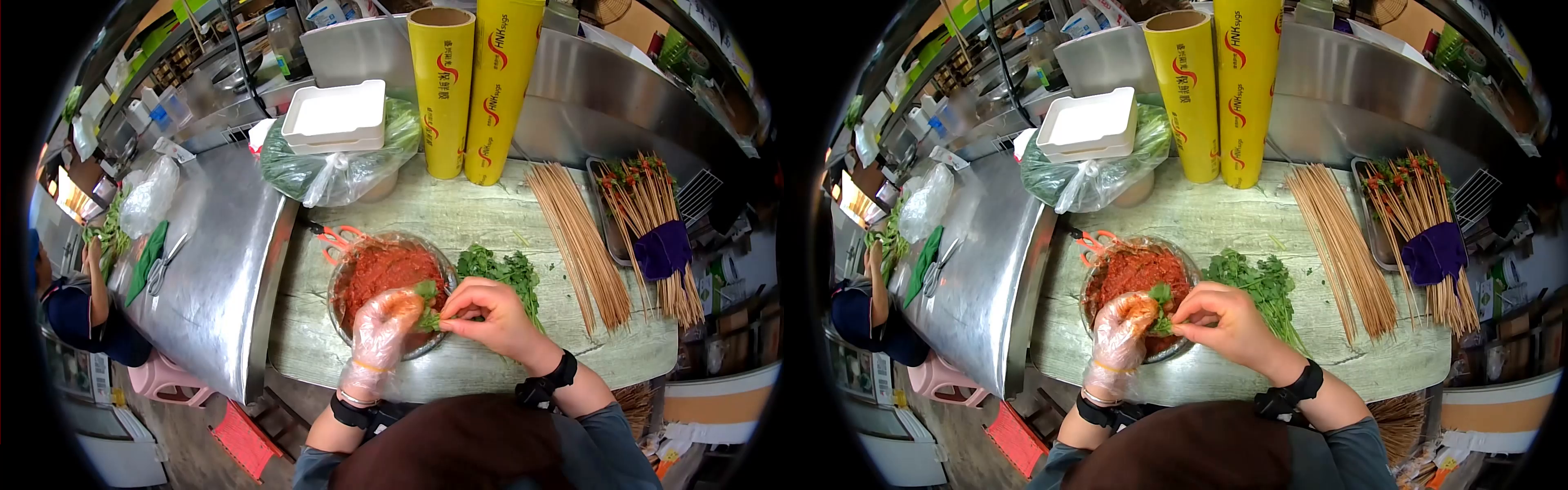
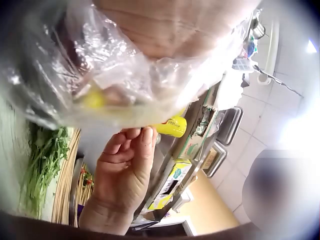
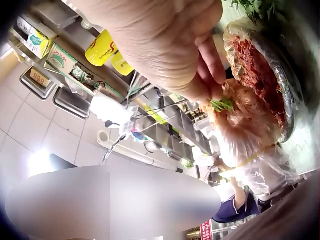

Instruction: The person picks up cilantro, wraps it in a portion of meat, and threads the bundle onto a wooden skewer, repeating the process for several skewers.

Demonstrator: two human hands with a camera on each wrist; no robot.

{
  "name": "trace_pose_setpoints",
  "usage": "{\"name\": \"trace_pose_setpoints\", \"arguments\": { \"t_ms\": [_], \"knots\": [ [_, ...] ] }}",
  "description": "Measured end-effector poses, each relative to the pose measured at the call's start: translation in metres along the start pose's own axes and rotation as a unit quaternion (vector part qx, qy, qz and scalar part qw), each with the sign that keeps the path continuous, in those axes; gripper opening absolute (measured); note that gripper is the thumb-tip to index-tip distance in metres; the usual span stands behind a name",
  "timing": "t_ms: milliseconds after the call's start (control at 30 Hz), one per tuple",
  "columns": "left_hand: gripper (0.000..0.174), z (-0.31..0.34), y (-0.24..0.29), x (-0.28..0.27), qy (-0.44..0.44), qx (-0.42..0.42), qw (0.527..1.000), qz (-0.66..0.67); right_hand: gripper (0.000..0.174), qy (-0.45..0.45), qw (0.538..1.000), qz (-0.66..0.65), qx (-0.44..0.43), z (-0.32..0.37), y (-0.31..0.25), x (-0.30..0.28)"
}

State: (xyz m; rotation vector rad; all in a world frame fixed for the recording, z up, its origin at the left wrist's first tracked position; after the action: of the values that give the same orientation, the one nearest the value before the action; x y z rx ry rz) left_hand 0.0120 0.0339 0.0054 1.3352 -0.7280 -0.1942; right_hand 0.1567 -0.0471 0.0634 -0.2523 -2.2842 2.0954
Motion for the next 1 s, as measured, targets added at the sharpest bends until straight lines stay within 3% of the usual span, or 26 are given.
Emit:
{"name": "trace_pose_setpoints", "arguments": {
  "t_ms": [167, 233, 267, 300, 333, 367, 400, 433, 467, 500, 600, 700, 733, 833, 867, 1000],
  "knots": [
    [0.022, 0.004, 0.014, 0.002, -0.053, 0.06, 0.984, -0.16, 0.011, 0.015, 0.994, -0.099, 0.05, -0.003, 0.022, 0.005],
    [0.023, 0.005, 0.016, 0.003, -0.078, 0.073, 0.966, -0.235, 0.01, 0.04, 0.99, -0.117, 0.063, 0.0, 0.027, 0.004],
    [0.024, 0.006, 0.019, 0.002, -0.084, 0.151, 0.948, -0.266, 0.01, 0.046, 0.99, -0.116, 0.065, -0.001, 0.029, 0.002],
    [0.024, 0.004, 0.012, 0.0, -0.084, 0.164, 0.93, -0.319, 0.009, 0.042, 0.99, -0.121, 0.063, -0.004, 0.03, 0.005],
    [0.023, 0.007, 0.027, 0.008, -0.093, 0.17, 0.942, -0.272, 0.011, 0.048, 0.988, -0.127, 0.066, -0.005, 0.034, 0.006],
    [0.022, 0.008, 0.029, 0.007, -0.083, 0.174, 0.913, -0.36, 0.012, 0.047, 0.987, -0.133, 0.07, -0.005, 0.039, 0.007],
    [0.018, 0.008, 0.035, 0.009, -0.095, 0.149, 0.922, -0.346, 0.013, 0.055, 0.981, -0.161, 0.093, -0.005, 0.04, 0.01],
    [0.015, 0.008, 0.035, 0.008, -0.096, 0.214, 0.923, -0.305, 0.014, 0.066, 0.973, -0.183, 0.12, -0.004, 0.038, 0.012],
    [0.02, 0.006, 0.033, 0.008, -0.139, 0.135, 0.942, -0.275, 0.016, 0.063, 0.968, -0.201, 0.134, -0.005, 0.033, 0.015],
    [0.019, 0.007, 0.038, 0.008, -0.15, 0.131, 0.939, -0.28, 0.018, 0.069, 0.962, -0.215, 0.151, -0.005, 0.03, 0.017],
    [0.017, 0.007, 0.027, 0.002, -0.138, 0.121, 0.943, -0.277, 0.019, 0.043, 0.971, -0.2, 0.126, -0.008, 0.019, 0.017],
    [0.016, 0.008, 0.02, -0.001, -0.135, 0.071, 0.972, -0.179, 0.018, -0.018, 0.998, -0.024, 0.054, -0.01, 0.014, 0.013],
    [0.02, 0.008, 0.012, -0.003, -0.159, 0.014, 0.978, -0.137, 0.017, -0.006, 0.997, -0.026, 0.068, -0.009, 0.014, 0.014],
    [0.024, 0.009, 0.006, -0.003, -0.142, -0.026, 0.987, -0.071, 0.015, 0.001, 0.999, 0.007, 0.032, -0.009, 0.015, 0.015],
    [0.037, 0.006, -0.003, -0.005, -0.15, 0.015, 0.987, -0.047, 0.014, 0.007, 0.999, -0.018, 0.034, -0.01, 0.017, 0.014],
    [0.059, 0.006, 0.011, -0.016, -0.141, 0.05, 0.987, 0.066, 0.013, 0.051, 0.992, -0.105, 0.05, -0.006, 0.031, 0.003]
  ]
}}
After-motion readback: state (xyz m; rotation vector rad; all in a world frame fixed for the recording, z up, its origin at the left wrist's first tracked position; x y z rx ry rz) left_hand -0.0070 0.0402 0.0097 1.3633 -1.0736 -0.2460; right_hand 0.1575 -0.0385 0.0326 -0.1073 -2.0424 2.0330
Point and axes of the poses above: each hand's wrist, its own z-axis away from the middle knuckle, its own x-axis out of the palm, y = z × x, the point moved 6 cm from there along -z, towards the middle knuckle, and after that the axes turned 6 degrees about x, right-handed, at the moved point
